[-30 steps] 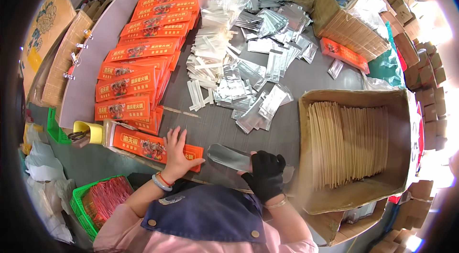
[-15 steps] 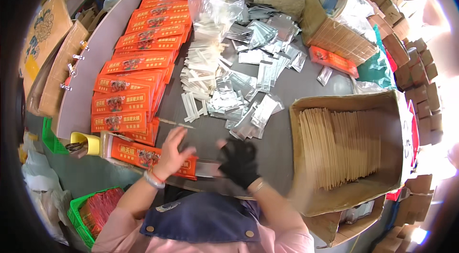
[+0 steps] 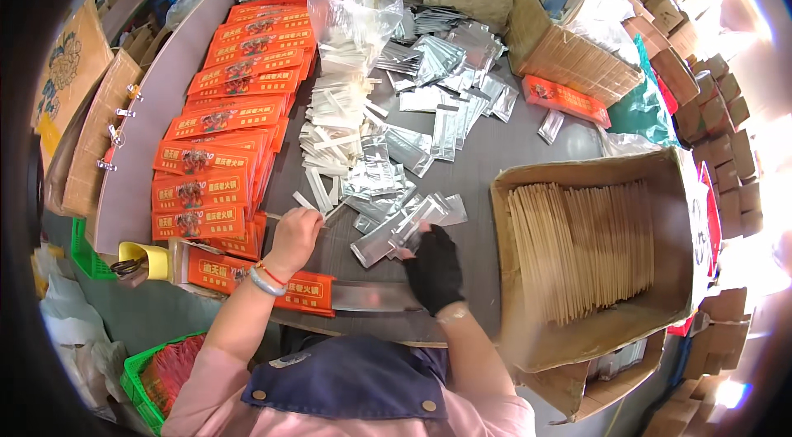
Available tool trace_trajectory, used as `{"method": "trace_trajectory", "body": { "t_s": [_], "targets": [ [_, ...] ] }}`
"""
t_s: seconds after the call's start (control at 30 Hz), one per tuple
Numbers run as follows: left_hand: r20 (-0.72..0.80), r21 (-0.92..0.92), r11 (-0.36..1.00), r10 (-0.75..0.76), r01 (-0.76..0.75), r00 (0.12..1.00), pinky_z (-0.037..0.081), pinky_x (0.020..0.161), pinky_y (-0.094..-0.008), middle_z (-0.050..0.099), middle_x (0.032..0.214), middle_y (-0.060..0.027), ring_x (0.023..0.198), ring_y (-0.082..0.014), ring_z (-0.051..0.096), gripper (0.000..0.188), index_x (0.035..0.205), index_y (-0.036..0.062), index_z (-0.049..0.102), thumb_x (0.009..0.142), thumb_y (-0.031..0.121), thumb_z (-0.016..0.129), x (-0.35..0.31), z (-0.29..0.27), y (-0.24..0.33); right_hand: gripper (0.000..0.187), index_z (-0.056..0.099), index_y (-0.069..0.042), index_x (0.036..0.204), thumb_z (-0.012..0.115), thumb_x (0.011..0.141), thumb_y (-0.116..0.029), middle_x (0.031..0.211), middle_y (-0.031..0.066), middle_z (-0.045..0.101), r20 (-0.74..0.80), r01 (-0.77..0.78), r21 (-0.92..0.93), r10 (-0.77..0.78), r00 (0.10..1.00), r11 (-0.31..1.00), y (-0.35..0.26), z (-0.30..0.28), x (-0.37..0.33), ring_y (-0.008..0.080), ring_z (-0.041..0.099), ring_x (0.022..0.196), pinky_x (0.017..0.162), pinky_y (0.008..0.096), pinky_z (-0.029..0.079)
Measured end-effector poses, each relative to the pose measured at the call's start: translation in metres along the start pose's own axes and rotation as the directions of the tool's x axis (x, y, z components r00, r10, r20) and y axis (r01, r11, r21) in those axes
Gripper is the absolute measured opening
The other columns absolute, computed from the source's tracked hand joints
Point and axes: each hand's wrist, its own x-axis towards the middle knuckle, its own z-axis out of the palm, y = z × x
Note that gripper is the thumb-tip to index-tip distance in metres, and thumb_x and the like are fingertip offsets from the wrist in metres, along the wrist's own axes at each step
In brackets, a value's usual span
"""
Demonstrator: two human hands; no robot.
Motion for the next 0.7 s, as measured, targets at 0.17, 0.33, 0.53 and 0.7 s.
{"method": "trace_trajectory", "body": {
  "t_s": [0.17,0.33,0.53,0.7],
  "targets": [
    [0.042,-0.074,0.994,-0.078,0.081,0.996,0.048,0.066,-0.0453,0.061,0.077,-0.0147,0.074,-0.0362,0.059,0.006,0.083,0.0025,0.061,0.085,0.006,0.065,-0.005,-0.017,0.038,0.038,0.061,0.0,0.112,0.07,0.085,-0.025,0.11,0.0182,0.061,-0.301,-0.444,-0.275,0.362,0.882,0.853,0.092,-0.083,-0.057,0.0372,0.056,0.104,0.093,0.0439,0.045],
    [0.059,-0.016,0.987,-0.158,0.159,0.986,0.048,0.069,-0.0449,0.059,0.081,-0.014,0.078,-0.0358,0.059,0.007,0.082,0.0038,0.061,0.083,0.006,0.067,0.007,-0.008,0.045,0.028,0.058,-0.002,0.1,0.069,0.08,-0.019,0.097,0.0175,0.058,-0.125,-0.336,-0.76,0.382,0.915,0.556,0.124,-0.1,-0.084,0.0374,0.055,0.097,0.084,0.0486,0.046],
    [0.12,-0.081,0.982,-0.161,0.171,0.98,0.048,0.072,-0.0432,0.055,0.092,-0.013,0.083,-0.033,0.057,0.021,0.088,0.0045,0.059,0.076,0.012,0.075,0.0,0.027,0.069,0.023,0.055,-0.004,0.094,0.067,0.08,-0.018,0.096,0.0174,0.059,-0.162,-0.497,-0.647,0.532,0.831,0.578,0.121,-0.092,-0.077,0.0377,0.057,0.095,0.081,0.0495,0.047],
    [0.079,0.017,0.995,-0.1,0.099,0.992,0.046,0.073,-0.042,0.056,0.089,-0.0091,0.084,-0.0303,0.056,0.031,0.087,0.0076,0.059,0.069,0.02,0.082,-0.003,0.04,0.083,0.02,0.054,-0.004,0.09,0.066,0.082,-0.018,0.094,0.0174,0.059,-0.18,-0.431,-0.671,0.432,0.884,0.603,0.131,-0.088,-0.089,0.0383,0.058,0.093,0.079,0.0487,0.048]
  ]
}}
